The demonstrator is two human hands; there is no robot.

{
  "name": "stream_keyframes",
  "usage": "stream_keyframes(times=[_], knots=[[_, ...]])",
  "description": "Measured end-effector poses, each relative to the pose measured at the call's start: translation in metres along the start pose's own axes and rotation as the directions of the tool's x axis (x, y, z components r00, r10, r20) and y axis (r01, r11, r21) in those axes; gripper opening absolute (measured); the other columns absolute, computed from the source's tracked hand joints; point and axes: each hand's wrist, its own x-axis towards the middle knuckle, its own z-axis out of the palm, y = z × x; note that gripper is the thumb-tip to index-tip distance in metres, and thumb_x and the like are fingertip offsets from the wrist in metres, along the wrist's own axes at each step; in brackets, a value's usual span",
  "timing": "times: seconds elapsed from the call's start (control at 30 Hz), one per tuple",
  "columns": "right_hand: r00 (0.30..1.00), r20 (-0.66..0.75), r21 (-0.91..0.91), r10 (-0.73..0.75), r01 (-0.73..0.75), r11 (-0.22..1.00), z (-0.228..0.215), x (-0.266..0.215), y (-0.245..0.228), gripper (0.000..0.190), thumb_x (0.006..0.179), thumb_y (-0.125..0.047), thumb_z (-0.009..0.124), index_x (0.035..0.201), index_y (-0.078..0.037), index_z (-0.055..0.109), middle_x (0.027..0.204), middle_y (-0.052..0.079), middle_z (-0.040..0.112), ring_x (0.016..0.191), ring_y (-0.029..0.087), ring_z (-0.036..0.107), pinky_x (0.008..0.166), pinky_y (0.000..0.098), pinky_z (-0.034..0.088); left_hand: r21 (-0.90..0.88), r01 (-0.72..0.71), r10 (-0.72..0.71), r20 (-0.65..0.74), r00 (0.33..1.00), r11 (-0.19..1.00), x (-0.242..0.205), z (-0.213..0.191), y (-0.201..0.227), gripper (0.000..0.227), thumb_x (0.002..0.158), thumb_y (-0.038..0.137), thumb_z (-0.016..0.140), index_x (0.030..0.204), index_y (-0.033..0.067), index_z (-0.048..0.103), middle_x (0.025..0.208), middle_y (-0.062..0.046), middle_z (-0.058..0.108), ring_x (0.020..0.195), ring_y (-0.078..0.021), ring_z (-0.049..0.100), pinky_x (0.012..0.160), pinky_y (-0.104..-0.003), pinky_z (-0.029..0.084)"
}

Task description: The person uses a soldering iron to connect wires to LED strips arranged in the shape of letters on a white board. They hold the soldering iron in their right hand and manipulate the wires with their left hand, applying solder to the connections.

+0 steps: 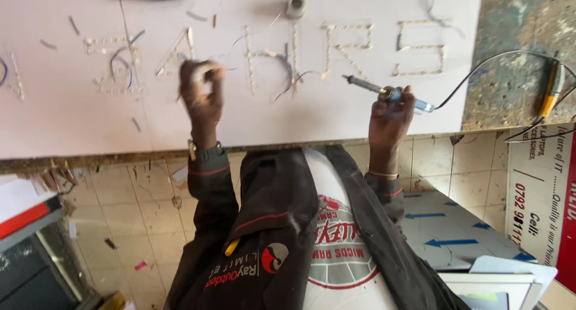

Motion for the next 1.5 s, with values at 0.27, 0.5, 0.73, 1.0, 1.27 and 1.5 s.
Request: stream_keyframes(times=[0.27,0.5,0.73,1.0,1.27,1.5], knots=[[0.998,-0.064,-0.022,-0.005,0.004,1.000,0.015,-0.034,0.027,0.022,0.111,-0.041,0.070,0.107,-0.020,0.064,0.095,-0.003,0.070,0.073,0.007,0.062,0.057,0.0146,0.045,0.103,-0.024,-0.038,0.556,0.830,0.994,-0.039,0.005,-0.010,0.009,0.107,0.021,0.081,0.107,0.0130,0.077,0.087,-0.006,0.073,0.088,-0.0298,0.075,0.093,-0.045,0.057],[0.991,-0.104,0.055,-0.086,0.092,0.994,0.005,-0.057,0.040,0.022,0.111,-0.042,0.071,0.108,-0.021,0.065,0.094,-0.002,0.070,0.074,0.007,0.059,0.059,0.0132,0.044,0.072,0.029,-0.071,0.686,0.724,0.997,-0.031,0.034,0.009,0.037,0.117,0.048,0.067,0.106,0.0135,0.075,0.086,-0.006,0.069,0.087,-0.0327,0.077,0.083,-0.049,0.061],[0.974,-0.151,0.060,-0.168,0.178,0.982,-0.007,-0.074,0.031,0.024,0.112,-0.042,0.070,0.111,-0.019,0.068,0.092,0.000,0.069,0.072,0.007,0.058,0.058,0.0148,0.044,0.358,-0.040,-0.197,0.598,0.777,0.933,-0.053,0.099,0.005,0.036,0.110,0.048,0.071,0.107,0.0117,0.070,0.092,-0.005,0.066,0.087,-0.0278,0.078,0.079,-0.041,0.065],[0.951,-0.178,0.006,-0.252,0.257,0.966,-0.016,-0.055,-0.003,0.024,0.111,-0.047,0.070,0.106,-0.023,0.066,0.088,-0.003,0.069,0.070,0.007,0.056,0.059,0.0157,0.041,0.526,-0.135,-0.290,0.644,0.708,0.840,-0.053,0.150,0.006,0.031,0.094,0.033,0.084,0.094,0.0041,0.074,0.088,-0.009,0.069,0.083,-0.0288,0.080,0.066,-0.041,0.068],[0.970,-0.128,-0.036,-0.207,0.204,0.978,-0.023,0.019,-0.058,0.023,0.111,-0.046,0.071,0.103,-0.024,0.068,0.082,-0.004,0.064,0.071,0.009,0.058,0.060,0.0174,0.044,0.574,-0.037,-0.341,0.536,0.772,0.818,-0.082,0.167,0.009,0.016,0.084,0.024,0.084,0.078,0.0135,0.074,0.074,-0.006,0.068,0.069,-0.0272,0.079,0.061,-0.040,0.065],[0.991,-0.081,-0.058,-0.110,0.106,0.993,-0.051,0.094,-0.116,0.023,0.110,-0.044,0.072,0.106,-0.022,0.071,0.086,-0.001,0.073,0.071,0.008,0.059,0.060,0.0170,0.046,0.586,0.142,-0.398,0.336,0.854,0.798,-0.066,0.214,0.075,0.014,0.079,0.025,0.083,0.072,0.0155,0.076,0.064,-0.008,0.068,0.064,-0.0320,0.078,0.058,-0.045,0.064]])
